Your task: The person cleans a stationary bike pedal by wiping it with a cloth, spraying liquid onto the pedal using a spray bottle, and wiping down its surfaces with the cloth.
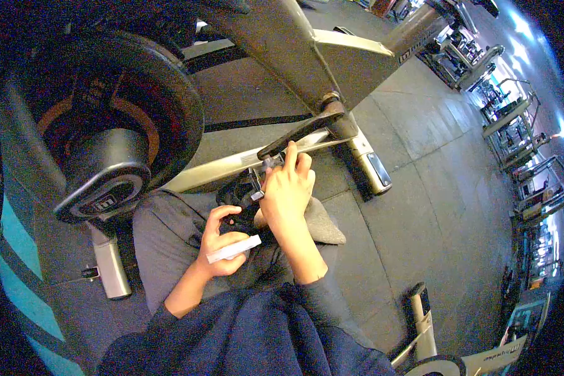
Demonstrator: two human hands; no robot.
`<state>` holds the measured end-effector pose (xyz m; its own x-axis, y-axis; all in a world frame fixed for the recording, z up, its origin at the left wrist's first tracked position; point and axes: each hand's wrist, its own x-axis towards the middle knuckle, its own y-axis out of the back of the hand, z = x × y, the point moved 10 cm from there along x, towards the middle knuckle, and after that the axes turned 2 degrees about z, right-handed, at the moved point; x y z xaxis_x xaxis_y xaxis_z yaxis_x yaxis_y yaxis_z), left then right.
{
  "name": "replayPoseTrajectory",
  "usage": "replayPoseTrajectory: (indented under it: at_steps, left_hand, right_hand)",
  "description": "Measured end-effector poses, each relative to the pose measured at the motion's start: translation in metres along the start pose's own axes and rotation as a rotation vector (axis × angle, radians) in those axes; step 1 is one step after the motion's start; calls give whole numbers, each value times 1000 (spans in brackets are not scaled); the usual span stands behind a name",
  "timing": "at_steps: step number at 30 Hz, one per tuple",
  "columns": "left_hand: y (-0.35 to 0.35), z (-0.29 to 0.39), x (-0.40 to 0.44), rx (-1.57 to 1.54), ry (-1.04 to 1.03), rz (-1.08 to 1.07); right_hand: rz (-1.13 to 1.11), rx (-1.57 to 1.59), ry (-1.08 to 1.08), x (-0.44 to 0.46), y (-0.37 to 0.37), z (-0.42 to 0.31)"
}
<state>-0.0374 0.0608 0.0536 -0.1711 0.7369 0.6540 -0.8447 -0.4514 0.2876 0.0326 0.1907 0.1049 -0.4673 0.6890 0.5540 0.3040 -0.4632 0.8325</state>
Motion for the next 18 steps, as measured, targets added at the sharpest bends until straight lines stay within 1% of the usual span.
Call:
replayPoseTrajectory:
  at_steps: [6,9,11,12,16,18]
  left_hand:
    - [1,4,0,0,-19,-1]
    - [0,1,-2,-7,3,4]
    - [0,-3,-3,-31,35,3]
    - [0,-3,-3,-30,34,0]
    - [-1,-2,-2,-20,38,-9]
    - [-1,-2,-2,-2,28,-3]
  right_hand:
    - [0,27,51,-13,6,6]
    - [-39,44,42,-26,17,2]
    - [-34,-16,56,-36,23,-3]
    - [-63,-3,35,-38,22,-3]
    - [-36,23,17,-27,9,-1]
    - [-35,-37,16,-15,-1,0]
